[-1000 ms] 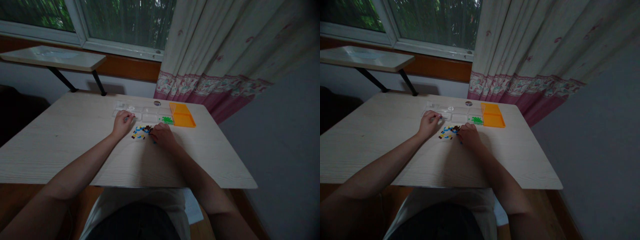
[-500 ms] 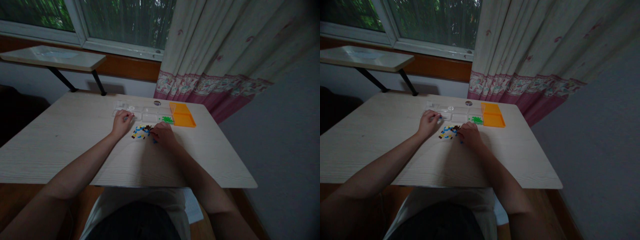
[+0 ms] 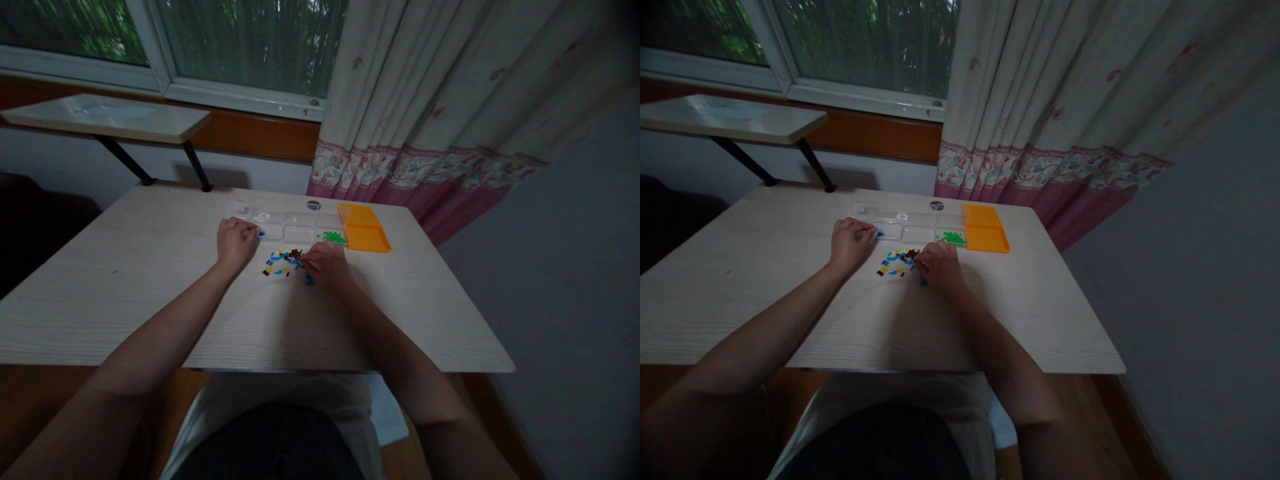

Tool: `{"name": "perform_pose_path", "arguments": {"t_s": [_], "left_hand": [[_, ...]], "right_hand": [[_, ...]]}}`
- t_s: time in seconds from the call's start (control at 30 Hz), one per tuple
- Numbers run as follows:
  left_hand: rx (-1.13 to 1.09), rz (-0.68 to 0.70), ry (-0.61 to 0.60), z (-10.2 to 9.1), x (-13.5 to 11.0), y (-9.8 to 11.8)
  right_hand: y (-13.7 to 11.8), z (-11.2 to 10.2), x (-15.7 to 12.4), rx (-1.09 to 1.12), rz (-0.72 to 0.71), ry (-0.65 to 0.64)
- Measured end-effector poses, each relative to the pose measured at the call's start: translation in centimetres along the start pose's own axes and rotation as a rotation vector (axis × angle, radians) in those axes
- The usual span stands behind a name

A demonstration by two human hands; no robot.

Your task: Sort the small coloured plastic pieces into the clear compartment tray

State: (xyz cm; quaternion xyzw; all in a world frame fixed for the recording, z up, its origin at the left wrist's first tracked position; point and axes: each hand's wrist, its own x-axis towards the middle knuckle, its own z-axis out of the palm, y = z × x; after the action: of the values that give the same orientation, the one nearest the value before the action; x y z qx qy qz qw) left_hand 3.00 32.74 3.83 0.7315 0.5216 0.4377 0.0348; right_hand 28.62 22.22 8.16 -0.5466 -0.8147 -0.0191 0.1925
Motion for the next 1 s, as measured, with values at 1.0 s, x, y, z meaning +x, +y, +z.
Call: {"name": "perform_pose_path", "arguments": {"t_s": [1.0], "left_hand": [[-0.184, 0.43, -0.405, -1.8, -2.0, 7.4]], "right_hand": [[0.1, 0.9, 0.3, 0.398, 0.068, 0.175]]}}
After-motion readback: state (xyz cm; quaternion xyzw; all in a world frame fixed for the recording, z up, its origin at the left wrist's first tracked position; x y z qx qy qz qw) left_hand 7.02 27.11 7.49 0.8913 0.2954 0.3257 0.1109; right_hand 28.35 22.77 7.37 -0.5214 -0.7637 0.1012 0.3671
